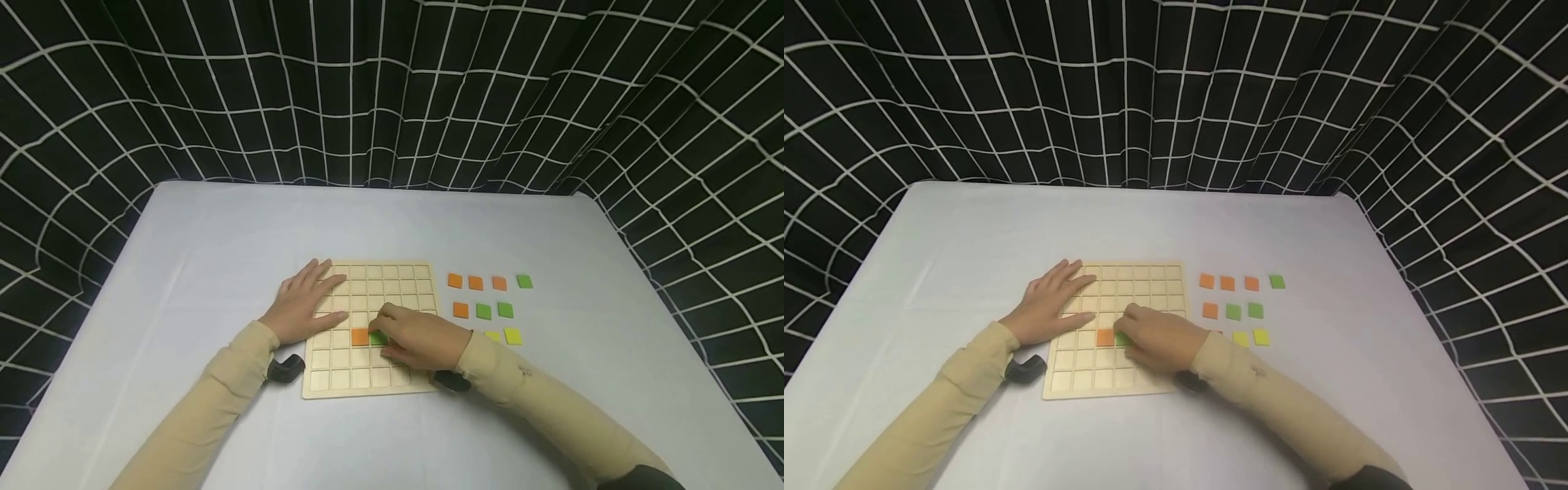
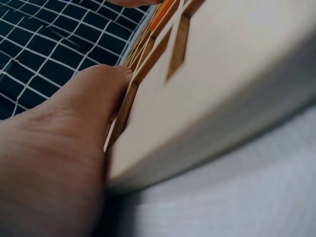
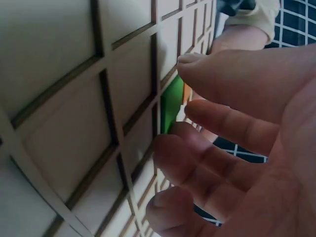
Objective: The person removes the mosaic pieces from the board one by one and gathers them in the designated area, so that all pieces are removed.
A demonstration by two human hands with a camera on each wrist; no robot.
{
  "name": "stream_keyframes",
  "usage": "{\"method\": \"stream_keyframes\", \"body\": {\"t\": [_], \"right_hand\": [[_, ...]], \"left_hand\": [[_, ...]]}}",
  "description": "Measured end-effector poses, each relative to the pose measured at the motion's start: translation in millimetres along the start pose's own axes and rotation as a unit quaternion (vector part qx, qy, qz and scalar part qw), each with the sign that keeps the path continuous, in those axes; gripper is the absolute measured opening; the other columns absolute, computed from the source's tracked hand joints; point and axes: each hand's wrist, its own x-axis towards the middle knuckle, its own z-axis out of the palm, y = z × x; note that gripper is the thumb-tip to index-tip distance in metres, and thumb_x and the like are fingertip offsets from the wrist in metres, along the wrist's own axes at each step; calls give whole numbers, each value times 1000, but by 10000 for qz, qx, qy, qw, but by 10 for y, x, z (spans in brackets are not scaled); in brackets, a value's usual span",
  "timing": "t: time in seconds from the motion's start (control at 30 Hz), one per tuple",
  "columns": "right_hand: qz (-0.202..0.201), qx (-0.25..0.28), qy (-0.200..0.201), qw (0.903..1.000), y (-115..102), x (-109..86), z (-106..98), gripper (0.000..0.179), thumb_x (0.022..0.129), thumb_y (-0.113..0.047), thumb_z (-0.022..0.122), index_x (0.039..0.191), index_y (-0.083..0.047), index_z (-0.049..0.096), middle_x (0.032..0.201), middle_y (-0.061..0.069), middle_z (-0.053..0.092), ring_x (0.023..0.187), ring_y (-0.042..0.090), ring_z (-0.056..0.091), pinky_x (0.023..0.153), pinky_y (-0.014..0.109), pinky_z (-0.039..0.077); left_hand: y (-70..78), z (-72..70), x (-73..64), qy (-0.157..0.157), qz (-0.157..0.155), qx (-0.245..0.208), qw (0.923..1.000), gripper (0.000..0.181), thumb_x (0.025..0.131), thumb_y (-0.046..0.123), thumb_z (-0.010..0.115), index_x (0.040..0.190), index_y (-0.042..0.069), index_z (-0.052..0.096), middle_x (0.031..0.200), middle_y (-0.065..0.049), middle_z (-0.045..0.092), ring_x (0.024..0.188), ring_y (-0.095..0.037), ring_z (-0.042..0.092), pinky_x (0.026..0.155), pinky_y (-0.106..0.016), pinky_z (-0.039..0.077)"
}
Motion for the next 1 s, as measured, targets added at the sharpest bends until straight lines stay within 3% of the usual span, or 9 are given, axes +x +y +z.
{"method": "stream_keyframes", "body": {"t": [0.27, 0.47, 0.63, 0.73, 0.87, 1.0], "right_hand": [[80, -111, 18, 9999, -14, 35, 42, 31, 90, -19, 67, 117, -11, 54, 100, 1, 52, 64, 8, 52, 60, 18, 48], [55, -652, 351, 9972, -17, 39, 48, 29, 88, -23, 69, 111, -13, 55, 94, -3, 53, 67, 9, 53, 58, 21, 49], [24, -794, 498, 9956, -31, 3, -22, 25, 87, -22, 69, 106, -14, 56, 91, -5, 54, 68, 8, 54, 61, 22, 49], [56, -782, 610, 9951, -59, -112, -152, 24, 86, -22, 71, 102, -13, 56, 90, -6, 54, 71, 8, 53, 62, 21, 47], [201, -894, 701, 9933, -37, -419, -294, 27, 83, -22, 76, 101, -12, 58, 88, -5, 54, 72, 9, 51, 62, 21, 45], [735, -902, 546, 9917, 71, -792, -319, 30, 78, -18, 79, 101, -11, 61, 88, -5, 54, 71, 8, 50, 63, 21, 47]], "left_hand": [[7, 26, 14, 34, 36, 46, 10000, 71, 91, 56, 53, 150, 24, 31, 161, -8, 10, 148, -30, 0, 110, -59, 15], [16, 14, 2, 35, 20, 19, 10000, 71, 91, 55, 54, 150, 23, 31, 161, -9, 10, 148, -31, 0, 110, -59, 15], [12, 19, 1, 7, 3, 18, 10000, 71, 91, 56, 53, 150, 25, 30, 161, -8, 9, 148, -30, -1, 110, -59, 14], [9, 22, 2, 5, 15, 39, 10000, 71, 91, 57, 53, 150, 25, 30, 161, -8, 9, 148, -30, -1, 110, -59, 14], [18, 8, -8, 5, -1, 45, 10000, 71, 91, 56, 54, 150, 24, 31, 161, -9, 10, 148, -30, 0, 111, -58, 14], [22, -7, -11, -14, -3, 36, 10000, 71, 91, 55, 54, 150, 22, 31, 161, -9, 10, 148, -31, 0, 111, -59, 14]]}}
